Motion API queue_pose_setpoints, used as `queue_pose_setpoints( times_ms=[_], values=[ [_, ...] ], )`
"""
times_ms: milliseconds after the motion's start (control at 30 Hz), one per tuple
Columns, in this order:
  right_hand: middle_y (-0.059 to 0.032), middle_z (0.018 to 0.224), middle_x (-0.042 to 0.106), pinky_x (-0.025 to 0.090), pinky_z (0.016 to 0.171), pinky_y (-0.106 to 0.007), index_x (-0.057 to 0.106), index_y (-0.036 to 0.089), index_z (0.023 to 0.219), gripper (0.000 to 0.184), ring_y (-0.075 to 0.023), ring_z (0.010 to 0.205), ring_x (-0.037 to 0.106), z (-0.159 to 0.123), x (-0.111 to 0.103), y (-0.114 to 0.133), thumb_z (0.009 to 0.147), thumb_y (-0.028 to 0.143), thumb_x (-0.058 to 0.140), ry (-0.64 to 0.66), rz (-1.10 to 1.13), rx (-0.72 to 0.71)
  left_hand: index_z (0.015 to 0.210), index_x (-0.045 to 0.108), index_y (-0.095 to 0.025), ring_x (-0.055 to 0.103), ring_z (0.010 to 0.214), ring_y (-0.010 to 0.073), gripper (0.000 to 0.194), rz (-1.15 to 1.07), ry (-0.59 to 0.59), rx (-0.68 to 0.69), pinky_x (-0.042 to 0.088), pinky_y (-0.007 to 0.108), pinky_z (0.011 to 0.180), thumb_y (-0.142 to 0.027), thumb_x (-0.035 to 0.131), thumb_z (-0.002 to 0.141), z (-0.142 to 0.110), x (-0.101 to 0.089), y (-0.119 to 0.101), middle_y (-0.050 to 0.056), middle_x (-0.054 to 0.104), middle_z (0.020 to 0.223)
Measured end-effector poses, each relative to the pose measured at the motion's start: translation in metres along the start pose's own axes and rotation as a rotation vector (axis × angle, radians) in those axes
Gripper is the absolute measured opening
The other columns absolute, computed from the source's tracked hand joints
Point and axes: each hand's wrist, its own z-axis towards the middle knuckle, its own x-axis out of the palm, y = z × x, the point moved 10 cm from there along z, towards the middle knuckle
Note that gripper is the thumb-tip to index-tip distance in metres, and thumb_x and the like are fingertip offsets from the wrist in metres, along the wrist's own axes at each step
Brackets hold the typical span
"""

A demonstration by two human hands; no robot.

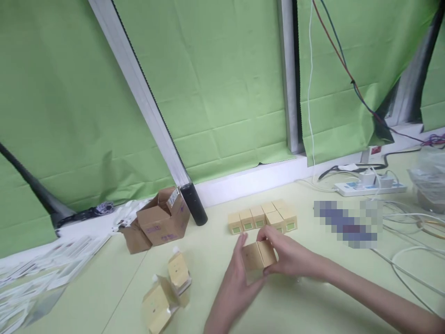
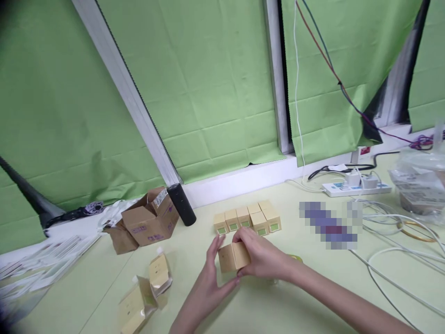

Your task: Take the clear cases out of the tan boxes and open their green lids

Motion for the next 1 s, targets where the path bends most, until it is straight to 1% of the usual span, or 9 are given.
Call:
queue_pose_setpoints(
  times_ms=[100, 200, 300, 433, 567, 700, 833, 900, 1000],
  values=[
    [-0.0049, 0.098, 0.058, 0.044, 0.071, -0.033, 0.043, 0.02, 0.101, 0.047, -0.0234, 0.088, 0.056, -0.012, 0.005, 0.001, 0.067, 0.017, 0.076, -0.128, -0.159, -0.081, 0.142, 0.029, -0.026, 0.052, 0.116, 0.0285, 0.074, 0.2, 0.053, 0.065, 0.041, 0.044, 0.097, -0.028, 0.063, 0.077, 0.006, 0.02, -0.005, 0.01, 0.057, 0.124],
    [-0.0069, 0.097, 0.06, 0.043, 0.073, -0.036, 0.045, 0.019, 0.106, 0.039, -0.0244, 0.089, 0.058, -0.025, 0.011, 0.005, 0.075, 0.012, 0.068, -0.271, -0.302, -0.184, 0.139, 0.035, -0.033, 0.056, 0.105, 0.0282, 0.072, 0.443, 0.072, 0.138, 0.047, 0.042, 0.085, -0.018, 0.062, 0.074, 0.002, 0.023, -0.008, 0.007, 0.06, 0.111],
    [-0.0052, 0.087, 0.06, 0.043, 0.065, -0.033, 0.046, 0.02, 0.092, 0.028, -0.0225, 0.078, 0.058, -0.036, 0.001, 0.002, 0.078, 0.024, 0.07, -0.389, -0.274, -0.147, 0.133, 0.042, -0.033, 0.057, 0.097, 0.0268, 0.063, 0.565, 0.044, 0.148, 0.051, 0.038, 0.074, -0.019, 0.061, 0.074, -0.003, 0.02, -0.004, 0.006, 0.058, 0.101],
    [0.0017, 0.071, 0.059, 0.039, 0.052, -0.024, 0.048, 0.02, 0.092, 0.033, -0.0148, 0.059, 0.054, -0.036, -0.002, -0.009, 0.08, 0.046, 0.065, -0.154, 0.061, 0.049, 0.124, 0.044, -0.029, 0.057, 0.096, 0.0222, 0.053, 0.546, -0.029, 0.18, 0.053, 0.032, 0.07, -0.017, 0.061, 0.075, -0.01, 0.015, 0.004, 0.005, 0.054, 0.101],
    [0.0019, 0.081, 0.067, 0.038, 0.056, -0.022, 0.058, 0.025, 0.103, 0.02, -0.0129, 0.068, 0.062, -0.034, 0.007, 0.007, 0.098, 0.029, 0.038, 0.061, 0.072, 0.002, 0.119, 0.042, -0.027, 0.056, 0.101, 0.0204, 0.046, 0.543, -0.056, 0.392, 0.054, 0.03, 0.068, -0.013, 0.057, 0.078, -0.019, 0.018, -0.01, 0.008, 0.051, 0.114],
    [-0.0005, 0.083, 0.064, 0.031, 0.05, -0.025, 0.062, 0.025, 0.105, 0.019, -0.014, 0.057, 0.058, -0.033, 0.018, 0.002, 0.089, 0.032, 0.053, 0.059, -0.261, 0.009, 0.108, 0.05, -0.023, 0.057, 0.094, 0.023, 0.035, 0.769, 0.004, 0.618, 0.055, 0.034, 0.068, -0.009, 0.054, 0.076, -0.031, 0.037, -0.032, 0.009, 0.055, 0.112],
    [-0.002, 0.082, 0.058, 0.036, 0.053, -0.025, 0.067, 0.023, 0.089, 0.01, -0.0134, 0.06, 0.056, -0.035, 0.02, -0.006, 0.084, 0.027, 0.06, -0.035, -0.242, 0.049, 0.115, 0.053, -0.024, 0.056, 0.101, 0.0286, 0.042, 0.924, 0.021, 0.762, 0.053, 0.043, 0.08, -0.008, 0.053, 0.077, -0.04, 0.049, -0.051, 0.01, 0.06, 0.115],
    [-0.0029, 0.083, 0.054, 0.041, 0.058, -0.026, 0.067, 0.021, 0.084, 0.009, -0.0145, 0.068, 0.056, -0.038, 0.009, -0.004, 0.084, 0.022, 0.059, -0.123, -0.115, 0.024, 0.122, 0.051, -0.028, 0.057, 0.102, 0.028, 0.049, 0.896, 0.061, 0.683, 0.053, 0.041, 0.081, -0.009, 0.053, 0.077, -0.036, 0.043, -0.05, 0.008, 0.061, 0.116],
    [-0.0069, 0.095, 0.054, 0.047, 0.068, -0.027, 0.062, 0.018, 0.083, 0.008, -0.0171, 0.084, 0.057, -0.043, -0.015, -0.005, 0.085, 0.019, 0.054, -0.255, 0.086, 0.003, 0.123, 0.051, -0.032, 0.059, 0.103, 0.0269, 0.049, 0.739, 0.128, 0.307, 0.052, 0.038, 0.081, -0.017, 0.057, 0.076, -0.022, 0.014, -0.018, 0.007, 0.062, 0.117]
  ],
)
